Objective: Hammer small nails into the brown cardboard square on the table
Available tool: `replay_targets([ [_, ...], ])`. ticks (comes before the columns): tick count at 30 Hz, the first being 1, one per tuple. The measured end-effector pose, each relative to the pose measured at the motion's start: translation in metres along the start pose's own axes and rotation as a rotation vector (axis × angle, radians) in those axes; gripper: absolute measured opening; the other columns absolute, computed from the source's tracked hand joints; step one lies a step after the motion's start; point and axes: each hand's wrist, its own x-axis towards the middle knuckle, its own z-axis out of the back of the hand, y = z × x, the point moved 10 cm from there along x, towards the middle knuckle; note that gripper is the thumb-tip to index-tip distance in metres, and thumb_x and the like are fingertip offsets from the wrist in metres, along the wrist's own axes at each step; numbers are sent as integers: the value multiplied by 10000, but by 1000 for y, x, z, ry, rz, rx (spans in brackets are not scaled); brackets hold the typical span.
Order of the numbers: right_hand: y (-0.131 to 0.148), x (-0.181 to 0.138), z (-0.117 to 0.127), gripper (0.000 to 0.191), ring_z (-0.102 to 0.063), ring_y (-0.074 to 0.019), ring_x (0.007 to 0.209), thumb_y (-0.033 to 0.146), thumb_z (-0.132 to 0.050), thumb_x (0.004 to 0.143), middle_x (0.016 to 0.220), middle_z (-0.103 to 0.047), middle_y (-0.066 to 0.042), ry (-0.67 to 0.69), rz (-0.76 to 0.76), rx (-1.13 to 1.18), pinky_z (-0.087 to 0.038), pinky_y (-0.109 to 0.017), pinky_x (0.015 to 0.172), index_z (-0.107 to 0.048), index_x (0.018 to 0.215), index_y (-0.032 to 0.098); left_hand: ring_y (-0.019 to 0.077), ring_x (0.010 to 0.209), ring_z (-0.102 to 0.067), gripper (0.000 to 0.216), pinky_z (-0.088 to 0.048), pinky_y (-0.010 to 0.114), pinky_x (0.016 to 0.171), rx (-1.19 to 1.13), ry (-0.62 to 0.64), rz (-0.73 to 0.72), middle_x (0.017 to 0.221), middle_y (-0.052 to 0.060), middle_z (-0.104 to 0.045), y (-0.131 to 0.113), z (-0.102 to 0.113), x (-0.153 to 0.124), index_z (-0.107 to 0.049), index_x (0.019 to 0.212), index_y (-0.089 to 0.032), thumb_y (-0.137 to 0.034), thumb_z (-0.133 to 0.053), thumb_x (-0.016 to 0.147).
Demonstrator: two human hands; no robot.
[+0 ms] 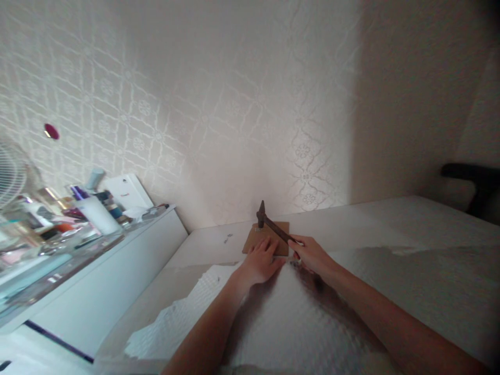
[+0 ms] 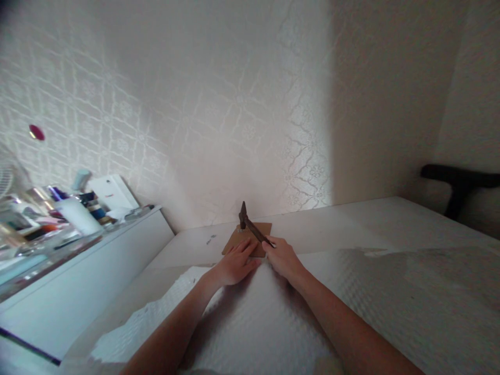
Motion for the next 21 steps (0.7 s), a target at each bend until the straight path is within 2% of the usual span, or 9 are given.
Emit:
replay_targets([
  [12, -3, -1, -2, 396, -328, -58, 304, 347, -365, 778, 505, -478, 34, 16, -46, 56, -270, -185, 324, -567, 1078, 187, 260, 1272, -143, 659, -157, 428, 1004, -14, -11, 1, 1396, 109, -183, 1, 0, 0, -178, 1346, -181, -588, -166, 828],
  [21, 1, 0, 3, 389, -388, -70, 347, 339, -381, 774, 490, -499, 21, -28, -7, 23, -325, -186, 379, -593, 1063, 187, 259, 1271, -146, 658, -154, 431, 1003, -5, 2, 9, 1395, 112, -187, 2, -1, 0, -178, 1346, -184, -588, -174, 826],
])
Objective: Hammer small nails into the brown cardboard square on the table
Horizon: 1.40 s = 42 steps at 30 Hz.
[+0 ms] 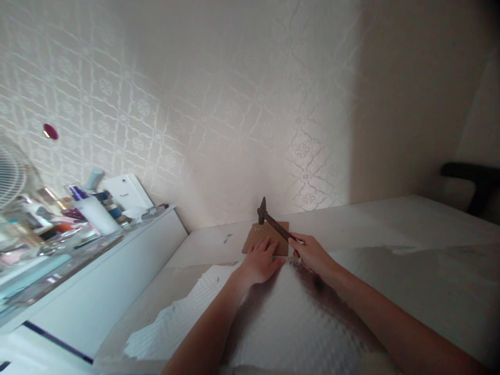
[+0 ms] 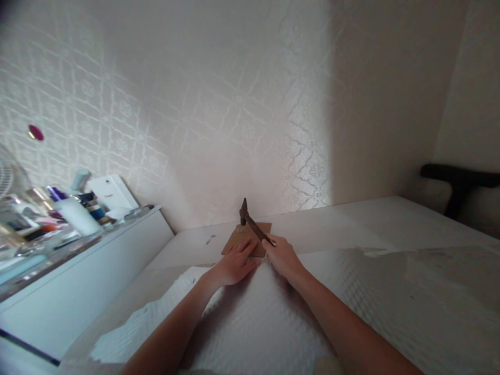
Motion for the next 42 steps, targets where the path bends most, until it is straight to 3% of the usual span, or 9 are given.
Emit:
replay_targets([
  [12, -3, -2, -3, 397, -330, -54, 304, 347, -377, 773, 476, -455, 45, 35, -45, 57, -271, -181, 338, -573, 1075, 180, 264, 1268, -156, 661, -159, 432, 1002, -2, -8, 4, 1393, 108, -195, -2, 2, 0, -196, 1341, -174, -586, -185, 825],
  [27, 7, -3, -2, 393, -495, -109, 442, 343, -396, 762, 552, -567, -4, 26, 29, -35, -398, -222, 462, -604, 1051, 176, 258, 1272, -142, 648, -160, 430, 1002, 17, -15, -26, 1396, 88, -192, 0, -1, 1, -165, 1348, -196, -585, -158, 830],
  [42, 6, 1, 1, 393, -503, -118, 463, 332, -382, 767, 555, -567, -7, -4, 64, -28, -399, -223, 468, -602, 1058, 186, 259, 1271, -145, 651, -156, 424, 1005, 8, 2, 13, 1400, 102, -176, -1, 1, 0, -181, 1345, -183, -578, -188, 828],
])
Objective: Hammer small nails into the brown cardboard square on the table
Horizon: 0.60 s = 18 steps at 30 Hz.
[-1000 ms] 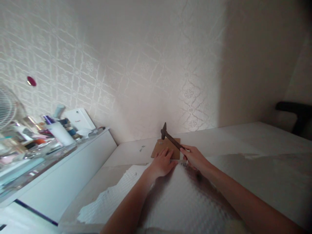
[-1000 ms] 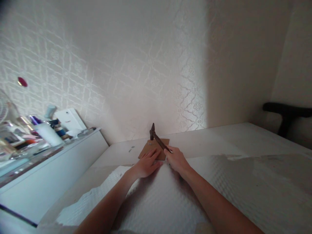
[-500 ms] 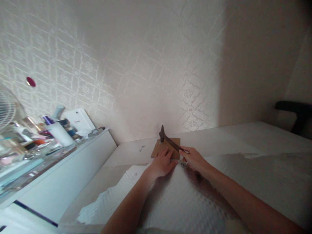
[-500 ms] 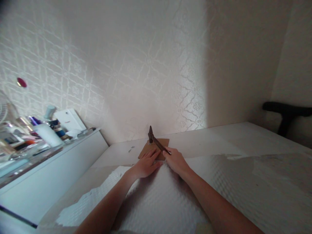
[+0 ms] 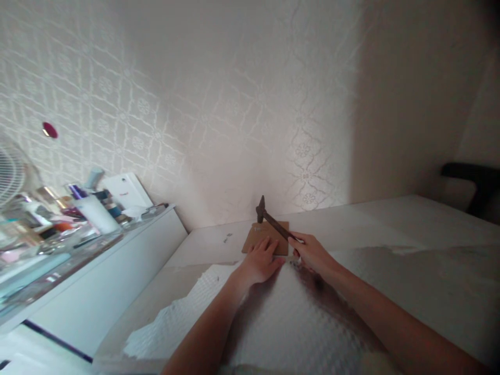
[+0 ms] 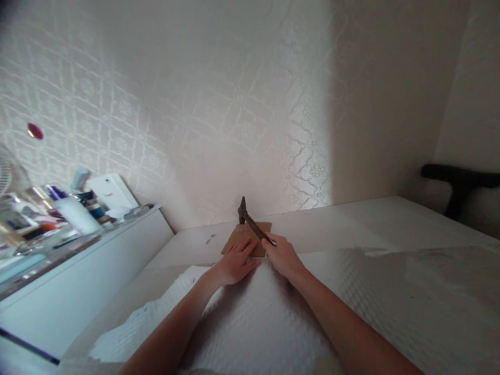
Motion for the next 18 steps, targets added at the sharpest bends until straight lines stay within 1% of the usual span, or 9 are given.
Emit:
replay_targets([
  [4, 0, 0, -4, 380, -498, -114, 461, 321, -385, 766, 553, -567, -7, 30, 7, -19, -396, -220, 471, -613, 1038, 185, 254, 1270, -152, 648, -161, 421, 1006, -9, -20, -25, 1399, 93, -183, -2, 1, 0, -173, 1347, -185, -578, -165, 832],
  [11, 3, -1, 1, 415, -461, -106, 412, 350, -374, 772, 517, -537, 8, 7, 2, 11, -375, -215, 440, -580, 1091, 184, 247, 1281, -108, 667, -143, 430, 1007, -9, -11, -21, 1396, 108, -185, 0, -2, 1, -168, 1348, -182, -596, -159, 825],
  [16, -6, 2, -2, 376, -428, -91, 385, 327, -388, 762, 483, -503, 15, 18, -25, -11, -350, -204, 423, -625, 1006, 167, 246, 1278, -122, 658, -142, 421, 1009, -12, -11, -18, 1403, 91, -169, 1, -2, 1, -160, 1350, -196, -594, -166, 825],
  [18, -8, 3, -2, 375, -407, -83, 370, 325, -390, 762, 477, -492, 20, 8, -32, -2, -338, -201, 414, -623, 1004, 159, 250, 1277, -127, 659, -143, 424, 1007, -14, -6, -15, 1402, 94, -171, 1, -2, 1, -164, 1349, -195, -594, -163, 825],
])
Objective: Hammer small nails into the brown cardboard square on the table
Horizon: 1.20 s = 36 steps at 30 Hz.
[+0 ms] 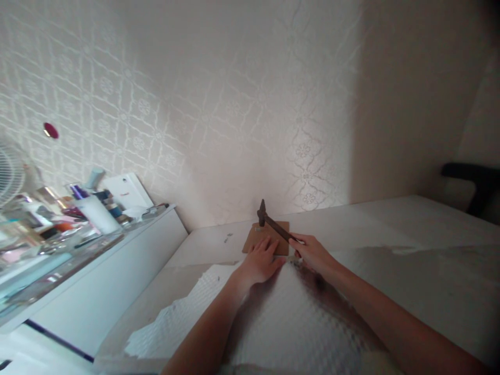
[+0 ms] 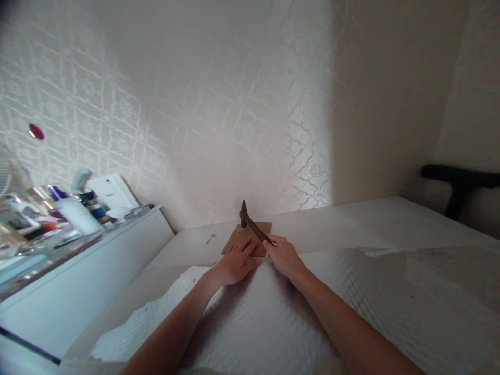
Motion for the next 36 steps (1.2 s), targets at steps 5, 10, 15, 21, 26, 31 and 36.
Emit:
replay_targets([
  [5, 6, -2, 5, 429, -342, -62, 327, 361, -382, 776, 465, -443, 46, -27, -10, 102, -297, -188, 375, -554, 1109, 152, 257, 1275, -129, 666, -147, 427, 1005, 6, -15, -9, 1395, 94, -197, 0, 0, 1, -180, 1345, -190, -601, -165, 821],
  [10, 5, -5, -1, 395, -360, -67, 342, 347, -391, 768, 466, -453, 39, 25, -6, 51, -303, -192, 385, -596, 1047, 156, 258, 1272, -143, 656, -152, 425, 1004, 4, -8, 3, 1401, 94, -175, -1, 2, 0, -173, 1347, -192, -589, -172, 826],
  [15, 5, -2, 2, 405, -407, -86, 374, 356, -376, 772, 495, -499, 22, -14, 24, 30, -341, -205, 415, -592, 1066, 180, 257, 1272, -144, 651, -150, 427, 1004, 11, 7, 14, 1400, 95, -179, -1, 1, -1, -171, 1348, -191, -583, -176, 828],
  [21, 10, -1, 1, 410, -430, -88, 399, 349, -377, 774, 509, -510, 18, -11, 70, 70, -349, -199, 428, -581, 1081, 169, 257, 1271, -146, 665, -155, 423, 1005, 6, -17, -5, 1394, 92, -198, 0, 0, 1, -173, 1348, -197, -602, -156, 821],
  [26, 9, -3, -9, 391, -471, -112, 460, 334, -370, 775, 541, -544, 5, 30, 113, 1, -368, -212, 465, -595, 1059, 186, 272, 1263, -167, 654, -163, 430, 1003, 7, -27, -15, 1399, 84, -183, -1, 1, 0, -186, 1345, -192, -590, -174, 825],
  [31, 17, -6, -13, 410, -506, -130, 530, 322, -361, 783, 584, -567, -6, 49, 168, -28, -385, -226, 517, -566, 1103, 169, 267, 1262, -171, 638, -164, 427, 1005, 10, -32, -19, 1395, 88, -194, -2, 2, 0, -195, 1339, -189, -575, -196, 830],
  [36, 15, -6, -17, 410, -526, -142, 542, 327, -360, 782, 549, -563, -3, 58, 166, 22, -404, -238, 524, -576, 1091, 166, 266, 1257, -187, 596, -173, 434, 1001, 18, -43, -34, 1388, 81, -214, -4, 4, 0, -221, 1326, -206, -548, -222, 839],
])
